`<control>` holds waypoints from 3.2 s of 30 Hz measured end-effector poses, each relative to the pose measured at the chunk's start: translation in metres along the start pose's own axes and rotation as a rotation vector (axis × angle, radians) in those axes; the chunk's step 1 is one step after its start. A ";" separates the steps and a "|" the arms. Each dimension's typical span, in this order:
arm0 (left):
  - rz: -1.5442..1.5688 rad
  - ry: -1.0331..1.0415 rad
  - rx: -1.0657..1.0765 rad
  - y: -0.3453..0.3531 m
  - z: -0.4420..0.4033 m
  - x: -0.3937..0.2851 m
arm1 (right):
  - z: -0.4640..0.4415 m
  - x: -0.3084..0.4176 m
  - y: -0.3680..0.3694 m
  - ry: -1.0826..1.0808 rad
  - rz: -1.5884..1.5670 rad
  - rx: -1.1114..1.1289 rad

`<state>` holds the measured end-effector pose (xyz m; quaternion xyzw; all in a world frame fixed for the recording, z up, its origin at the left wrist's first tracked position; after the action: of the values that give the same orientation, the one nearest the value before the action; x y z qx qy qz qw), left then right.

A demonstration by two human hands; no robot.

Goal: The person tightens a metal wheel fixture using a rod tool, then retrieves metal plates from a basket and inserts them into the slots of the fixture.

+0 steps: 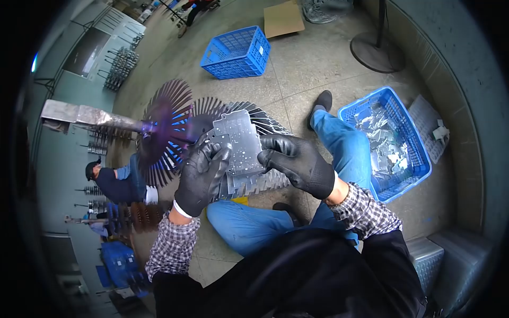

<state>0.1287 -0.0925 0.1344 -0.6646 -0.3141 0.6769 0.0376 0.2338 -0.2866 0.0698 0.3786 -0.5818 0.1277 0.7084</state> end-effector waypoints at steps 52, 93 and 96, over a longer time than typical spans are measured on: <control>0.930 -0.312 0.406 0.037 0.002 -0.021 | 0.035 0.046 -0.047 -0.378 0.418 -0.273; 0.910 -0.541 0.414 -0.048 0.057 0.085 | -0.066 -0.060 -0.035 -0.074 0.560 -0.192; 0.538 -0.491 0.233 -0.057 0.055 0.066 | -0.068 -0.063 -0.032 -0.126 0.638 -0.181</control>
<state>0.0498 -0.0362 0.0989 -0.5325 -0.0490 0.8329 -0.1428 0.2853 -0.2455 -0.0029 0.1202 -0.7225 0.2673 0.6262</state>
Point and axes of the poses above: each hand's wrist, its own z-axis away from the middle knuckle, its own y-axis out of the palm, x = y × z, the point moved 5 cm from there along -z, towards the middle knuckle, and after that the axes turned 8 degrees about -x, right-handed, at the moved point
